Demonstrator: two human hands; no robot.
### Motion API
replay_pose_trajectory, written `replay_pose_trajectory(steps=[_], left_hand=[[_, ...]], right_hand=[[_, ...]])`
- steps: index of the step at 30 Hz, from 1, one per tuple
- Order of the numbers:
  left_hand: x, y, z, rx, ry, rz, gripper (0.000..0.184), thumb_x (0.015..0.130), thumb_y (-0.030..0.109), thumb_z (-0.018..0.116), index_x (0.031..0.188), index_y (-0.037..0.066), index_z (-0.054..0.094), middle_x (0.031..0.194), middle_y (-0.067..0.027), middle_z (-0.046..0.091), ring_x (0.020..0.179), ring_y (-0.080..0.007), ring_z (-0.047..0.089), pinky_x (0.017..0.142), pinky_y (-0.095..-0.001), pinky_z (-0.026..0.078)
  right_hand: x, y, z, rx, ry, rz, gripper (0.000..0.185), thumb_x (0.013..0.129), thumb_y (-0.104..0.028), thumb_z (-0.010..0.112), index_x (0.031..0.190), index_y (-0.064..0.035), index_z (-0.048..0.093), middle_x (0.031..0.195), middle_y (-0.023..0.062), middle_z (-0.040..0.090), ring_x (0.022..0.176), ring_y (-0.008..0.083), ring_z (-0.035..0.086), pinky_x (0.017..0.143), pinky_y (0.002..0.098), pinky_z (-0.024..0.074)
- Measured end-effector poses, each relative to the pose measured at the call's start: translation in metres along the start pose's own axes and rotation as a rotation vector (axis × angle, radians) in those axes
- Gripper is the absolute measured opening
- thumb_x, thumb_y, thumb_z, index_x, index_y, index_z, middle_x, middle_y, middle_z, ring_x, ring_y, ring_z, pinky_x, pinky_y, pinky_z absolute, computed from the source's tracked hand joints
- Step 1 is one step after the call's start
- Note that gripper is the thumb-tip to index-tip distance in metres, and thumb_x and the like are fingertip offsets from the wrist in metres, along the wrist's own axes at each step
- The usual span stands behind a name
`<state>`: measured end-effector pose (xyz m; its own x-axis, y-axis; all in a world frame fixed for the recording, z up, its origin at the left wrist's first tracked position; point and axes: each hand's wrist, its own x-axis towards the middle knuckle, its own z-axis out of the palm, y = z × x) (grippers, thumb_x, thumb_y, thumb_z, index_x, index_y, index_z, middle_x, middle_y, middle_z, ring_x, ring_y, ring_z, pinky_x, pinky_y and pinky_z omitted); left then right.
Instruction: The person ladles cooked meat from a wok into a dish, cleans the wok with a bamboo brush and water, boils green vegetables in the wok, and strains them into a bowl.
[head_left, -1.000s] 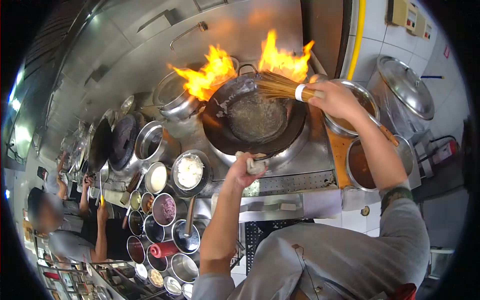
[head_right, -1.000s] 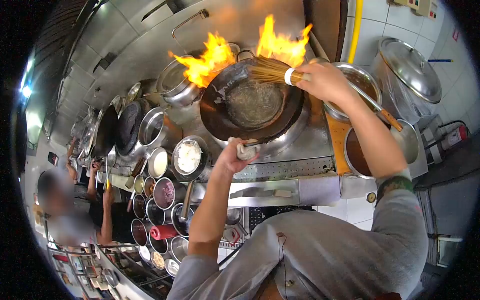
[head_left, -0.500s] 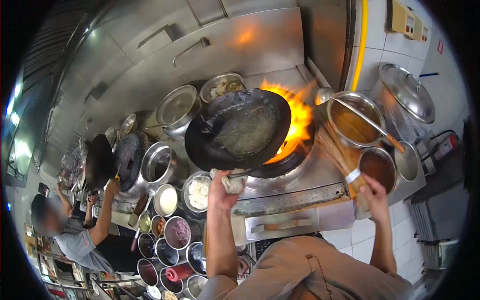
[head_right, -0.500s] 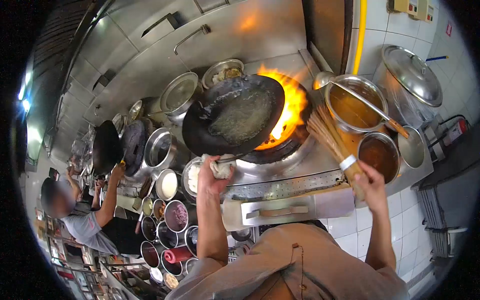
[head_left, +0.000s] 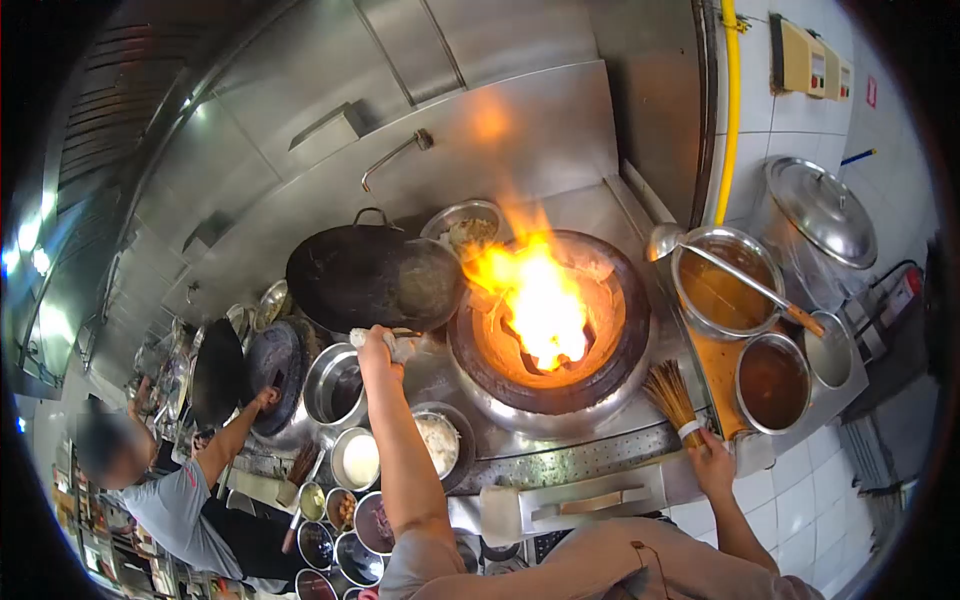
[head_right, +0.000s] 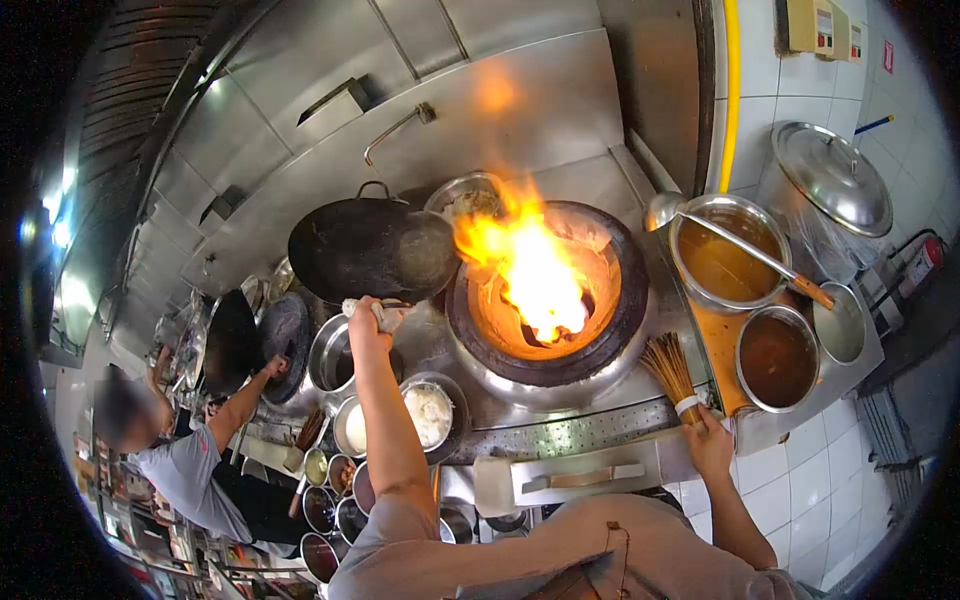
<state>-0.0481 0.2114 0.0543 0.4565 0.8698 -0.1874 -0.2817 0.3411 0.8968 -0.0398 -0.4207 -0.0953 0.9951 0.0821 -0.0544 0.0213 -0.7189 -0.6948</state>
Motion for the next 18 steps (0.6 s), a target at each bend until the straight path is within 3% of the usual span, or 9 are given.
replay_pose_trajectory(steps=[2,5,8,10,13,15,18], left_hand=[[0.031,0.0,0.006,0.026,-0.004,0.115,0.013,0.083,0.006,0.057,0.091,-0.003,0.051,0.087,-0.0127,0.057,0.065,-0.0245,0.059,0.053,-0.0405,0.052],[0.095,0.001,0.015,0.21,0.064,0.231,0.015,0.081,0.006,0.06,0.09,-0.002,0.051,0.087,-0.0112,0.057,0.066,-0.0233,0.059,0.054,-0.041,0.052],[0.091,0.02,0.081,0.416,0.454,0.313,0.037,0.079,0.013,0.063,0.108,-0.005,0.051,0.103,-0.0238,0.061,0.085,-0.0356,0.065,0.074,-0.0491,0.055],[0.104,0.019,0.101,0.634,0.616,0.357,0.058,0.078,0.021,0.066,0.125,-0.005,0.043,0.117,-0.0344,0.055,0.103,-0.0476,0.062,0.091,-0.0528,0.051],[0.083,0.026,0.154,0.834,0.681,0.436,0.059,0.078,0.022,0.069,0.124,-0.003,0.042,0.118,-0.0326,0.053,0.102,-0.0488,0.062,0.089,-0.0526,0.052],[0.08,0.014,0.178,0.984,0.608,0.64,0.051,0.08,0.019,0.07,0.118,-0.002,0.043,0.114,-0.0306,0.053,0.102,-0.0495,0.062,0.087,-0.0534,0.053],[0.066,0.009,0.214,1.029,0.637,0.61,0.053,0.08,0.019,0.071,0.118,-0.003,0.042,0.113,-0.0281,0.053,0.102,-0.048,0.062,0.087,-0.0522,0.054]], right_hand=[[0.001,-0.002,0.0,-0.009,-0.008,-0.007,0.055,0.081,-0.022,0.076,0.131,-0.005,0.061,0.121,0.0216,0.066,0.113,0.0361,0.064,0.099,0.0413,0.0486],[0.003,0.003,0.003,-0.011,0.022,-0.067,0.056,0.081,-0.024,0.075,0.131,-0.0062,0.061,0.116,0.0232,0.067,0.106,0.0384,0.066,0.093,0.0435,0.051],[0.002,0.005,0.004,-0.013,0.021,-0.084,0.056,0.08,-0.025,0.074,0.132,-0.0067,0.061,0.114,0.0243,0.068,0.103,0.0395,0.066,0.09,0.0451,0.0521],[0.0,0.016,0.012,-0.027,0.064,-0.159,0.056,0.081,-0.021,0.073,0.133,-0.0068,0.06,0.115,0.0255,0.067,0.102,0.0406,0.066,0.089,0.0461,0.0522],[-0.004,0.004,0.008,-0.05,0.005,-0.101,0.059,0.08,-0.015,0.075,0.135,-0.0051,0.057,0.122,0.0236,0.064,0.112,0.0379,0.064,0.096,0.0419,0.0507],[-0.004,-0.007,0.002,-0.071,-0.068,-0.08,0.063,0.078,-0.015,0.076,0.136,-0.0042,0.056,0.123,0.0238,0.064,0.113,0.0386,0.063,0.097,0.0421,0.0505],[-0.008,-0.002,0.0,0.001,-0.085,-0.147,0.067,0.075,-0.016,0.079,0.136,-0.0013,0.055,0.122,0.0243,0.064,0.112,0.0391,0.063,0.097,0.0421,0.0506]])
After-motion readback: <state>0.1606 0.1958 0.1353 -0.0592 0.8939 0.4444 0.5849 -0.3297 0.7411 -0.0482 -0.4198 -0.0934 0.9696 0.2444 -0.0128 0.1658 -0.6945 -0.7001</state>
